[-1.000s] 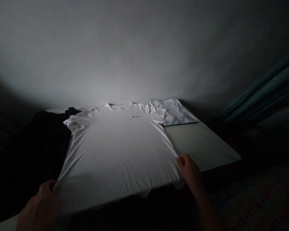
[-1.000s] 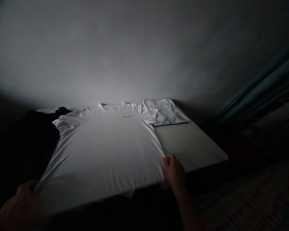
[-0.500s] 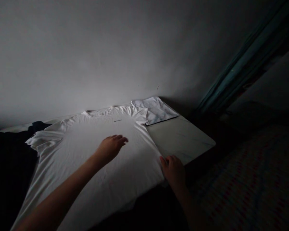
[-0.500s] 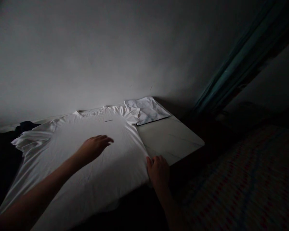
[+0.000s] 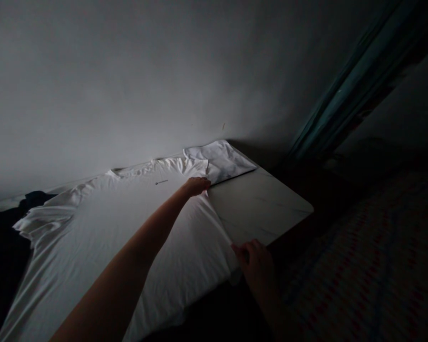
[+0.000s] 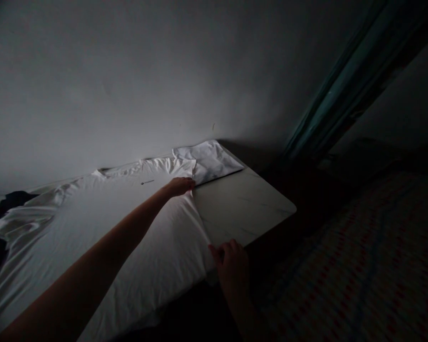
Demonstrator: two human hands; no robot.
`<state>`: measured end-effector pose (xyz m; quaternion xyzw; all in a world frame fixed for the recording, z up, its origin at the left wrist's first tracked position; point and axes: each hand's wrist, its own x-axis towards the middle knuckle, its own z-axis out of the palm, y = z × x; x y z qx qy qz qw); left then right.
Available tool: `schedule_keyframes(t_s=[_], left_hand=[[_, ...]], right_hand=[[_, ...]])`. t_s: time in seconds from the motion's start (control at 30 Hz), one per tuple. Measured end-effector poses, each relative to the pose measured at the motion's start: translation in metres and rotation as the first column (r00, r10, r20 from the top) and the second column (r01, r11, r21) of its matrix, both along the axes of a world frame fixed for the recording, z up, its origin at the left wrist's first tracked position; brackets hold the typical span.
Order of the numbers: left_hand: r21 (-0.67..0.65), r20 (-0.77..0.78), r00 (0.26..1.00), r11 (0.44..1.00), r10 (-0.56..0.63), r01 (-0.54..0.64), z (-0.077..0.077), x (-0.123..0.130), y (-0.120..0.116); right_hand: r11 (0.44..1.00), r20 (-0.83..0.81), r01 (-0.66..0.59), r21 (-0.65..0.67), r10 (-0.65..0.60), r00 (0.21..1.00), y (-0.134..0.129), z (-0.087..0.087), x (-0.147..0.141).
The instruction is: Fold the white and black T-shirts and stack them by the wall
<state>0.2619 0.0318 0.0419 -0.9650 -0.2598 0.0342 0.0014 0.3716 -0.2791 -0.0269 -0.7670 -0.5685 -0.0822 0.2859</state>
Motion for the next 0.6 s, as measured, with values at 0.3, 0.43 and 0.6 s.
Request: schedule_keyframes(t_s=[0.3,0.43,0.6], left_hand=[[0.051,0.108,0.979,0.983,0.172,-0.178,-0.012,-0.002,-0.023],[0.045,0.175,0.949,0.96,0.263,-0.275,-0.022,-0.001,-0.034],[-0.049,0.256,0.898,0.932,0.358,-0.358,-0.023,-0.004,-0.054]], right_hand=[[0.994,-0.031,-0.05,-0.102,0.047,0.998,-0.001,-0.004,0.013],[0.983,-0.024,-0.058,-0.175,0.054,0.998,0.001,-0.002,0.018],[0.985,0.077,-0.14,-0.101,0.148,0.986,0.024,0.012,0.006]])
